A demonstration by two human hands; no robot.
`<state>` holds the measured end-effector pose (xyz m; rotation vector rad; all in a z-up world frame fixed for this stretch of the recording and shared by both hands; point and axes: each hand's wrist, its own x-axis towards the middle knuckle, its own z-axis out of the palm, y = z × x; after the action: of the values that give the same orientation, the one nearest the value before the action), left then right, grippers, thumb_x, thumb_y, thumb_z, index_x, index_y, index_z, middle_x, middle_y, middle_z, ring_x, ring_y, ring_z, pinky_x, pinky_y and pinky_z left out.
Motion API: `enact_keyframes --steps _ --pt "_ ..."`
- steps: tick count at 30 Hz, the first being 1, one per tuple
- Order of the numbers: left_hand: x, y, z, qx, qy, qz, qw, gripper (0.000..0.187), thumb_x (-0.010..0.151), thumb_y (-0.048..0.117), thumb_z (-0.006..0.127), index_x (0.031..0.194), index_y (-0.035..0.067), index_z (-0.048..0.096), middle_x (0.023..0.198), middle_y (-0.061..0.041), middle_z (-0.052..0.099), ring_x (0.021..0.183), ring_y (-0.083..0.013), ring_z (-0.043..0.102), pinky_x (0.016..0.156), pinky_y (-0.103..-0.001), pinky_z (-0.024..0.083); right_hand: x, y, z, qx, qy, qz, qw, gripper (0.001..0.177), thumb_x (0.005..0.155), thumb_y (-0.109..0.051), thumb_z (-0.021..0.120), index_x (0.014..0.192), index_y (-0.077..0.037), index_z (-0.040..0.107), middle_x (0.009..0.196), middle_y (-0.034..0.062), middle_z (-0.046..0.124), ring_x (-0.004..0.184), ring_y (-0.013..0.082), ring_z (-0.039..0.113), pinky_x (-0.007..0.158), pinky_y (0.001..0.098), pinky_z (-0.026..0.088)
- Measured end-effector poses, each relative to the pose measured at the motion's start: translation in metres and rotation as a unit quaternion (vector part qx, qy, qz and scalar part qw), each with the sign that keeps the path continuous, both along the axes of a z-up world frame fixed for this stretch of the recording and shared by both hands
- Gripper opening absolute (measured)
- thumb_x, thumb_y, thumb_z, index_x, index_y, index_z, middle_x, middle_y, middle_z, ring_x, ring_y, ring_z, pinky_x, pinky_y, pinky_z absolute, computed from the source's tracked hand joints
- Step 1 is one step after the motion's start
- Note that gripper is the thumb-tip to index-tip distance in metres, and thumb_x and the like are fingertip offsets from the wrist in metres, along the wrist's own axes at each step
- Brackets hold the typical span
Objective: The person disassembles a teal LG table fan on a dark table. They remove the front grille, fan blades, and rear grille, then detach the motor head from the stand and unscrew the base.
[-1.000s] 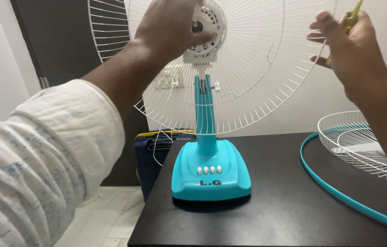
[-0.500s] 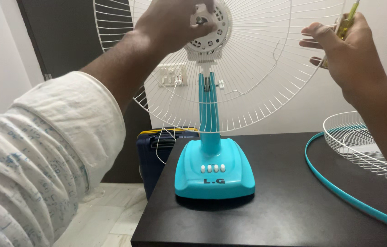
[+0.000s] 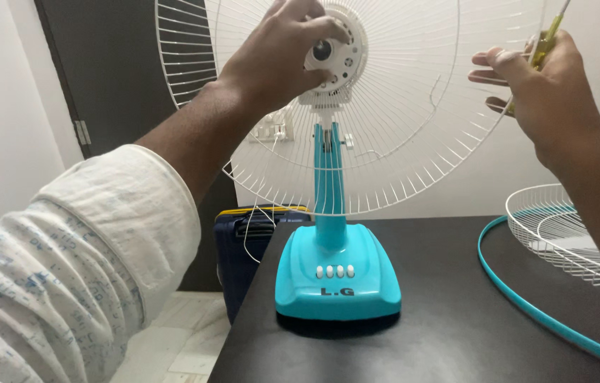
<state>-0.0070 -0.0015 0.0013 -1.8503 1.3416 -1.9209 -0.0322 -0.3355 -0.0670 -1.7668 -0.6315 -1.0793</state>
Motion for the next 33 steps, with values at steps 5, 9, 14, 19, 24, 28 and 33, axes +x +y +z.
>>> enact_keyframes --steps 5,9,14,19,24,28,33 --pt "-0.006 -0.006 0.005 -0.082 0.149 0.076 0.983 0.039 0.087 0.03 0.086 0.117 0.01 0.071 0.11 -0.019 0.072 0.092 -0.0296 0.076 0.072 -0.035 0.066 0.007 -0.001 0.0 0.003 -0.004 -0.003 1.0 0.044 0.107 -0.023 0.052 0.136 0.004 0.033 0.131 0.0226 0.065 0.125 0.0298 0.067 0.096 0.0433 0.057" --pt "-0.006 -0.01 0.006 -0.145 0.234 0.092 0.957 0.041 0.097 0.039 0.076 0.125 0.01 0.067 0.109 -0.022 0.071 0.09 -0.0293 0.076 0.066 -0.034 0.067 0.009 -0.003 0.0 -0.001 -0.004 0.007 1.0 0.043 0.111 -0.023 0.053 0.138 0.004 0.034 0.135 0.0228 0.066 0.128 0.0299 0.069 0.098 0.0438 0.057" --pt "-0.001 -0.006 0.003 -0.095 0.115 0.061 0.987 0.041 0.087 0.04 0.081 0.116 0.012 0.073 0.109 -0.023 0.071 0.087 -0.0318 0.077 0.066 -0.036 0.066 0.002 0.0 0.004 0.012 0.0 -0.001 1.0 0.043 0.104 -0.025 0.052 0.132 0.001 0.033 0.128 0.0207 0.065 0.122 0.0282 0.067 0.094 0.0423 0.055" --pt "-0.001 -0.001 0.002 -0.055 0.054 0.044 0.996 0.048 0.075 0.037 0.086 0.114 0.011 0.075 0.109 -0.019 0.074 0.088 -0.0313 0.077 0.067 -0.034 0.066 -0.003 0.002 0.004 0.003 -0.006 0.001 1.0 0.047 0.104 -0.03 0.054 0.132 0.002 0.035 0.128 0.021 0.065 0.123 0.0285 0.067 0.095 0.0422 0.054" --pt "-0.006 -0.014 0.0 -0.149 0.178 0.122 0.965 0.061 0.092 0.044 0.084 0.115 -0.009 0.063 0.096 -0.026 0.07 0.082 -0.0329 0.077 0.058 -0.032 0.066 0.002 0.0 -0.002 -0.002 -0.014 0.007 1.0 0.049 0.106 -0.034 0.056 0.135 0.002 0.038 0.131 0.0207 0.066 0.126 0.0291 0.069 0.098 0.0434 0.056" --pt "-0.014 -0.021 0.003 -0.211 0.3 0.227 0.902 0.065 0.097 0.058 0.07 0.113 -0.005 0.063 0.095 -0.02 0.07 0.084 -0.0279 0.078 0.066 -0.038 0.065 -0.001 -0.002 -0.001 -0.002 -0.009 -0.006 1.0 0.05 0.102 -0.035 0.056 0.131 0.001 0.038 0.126 0.0199 0.066 0.122 0.0278 0.067 0.094 0.0426 0.055" --pt "-0.013 -0.016 0.008 -0.028 0.044 0.056 0.997 0.057 0.076 0.035 0.09 0.116 0.001 0.069 0.104 -0.021 0.073 0.091 -0.0333 0.075 0.071 -0.034 0.066 -0.006 -0.003 0.001 0.014 -0.003 0.011 1.0 0.053 0.102 -0.04 0.056 0.13 0.002 0.039 0.128 0.0193 0.065 0.122 0.0275 0.068 0.094 0.0421 0.054"
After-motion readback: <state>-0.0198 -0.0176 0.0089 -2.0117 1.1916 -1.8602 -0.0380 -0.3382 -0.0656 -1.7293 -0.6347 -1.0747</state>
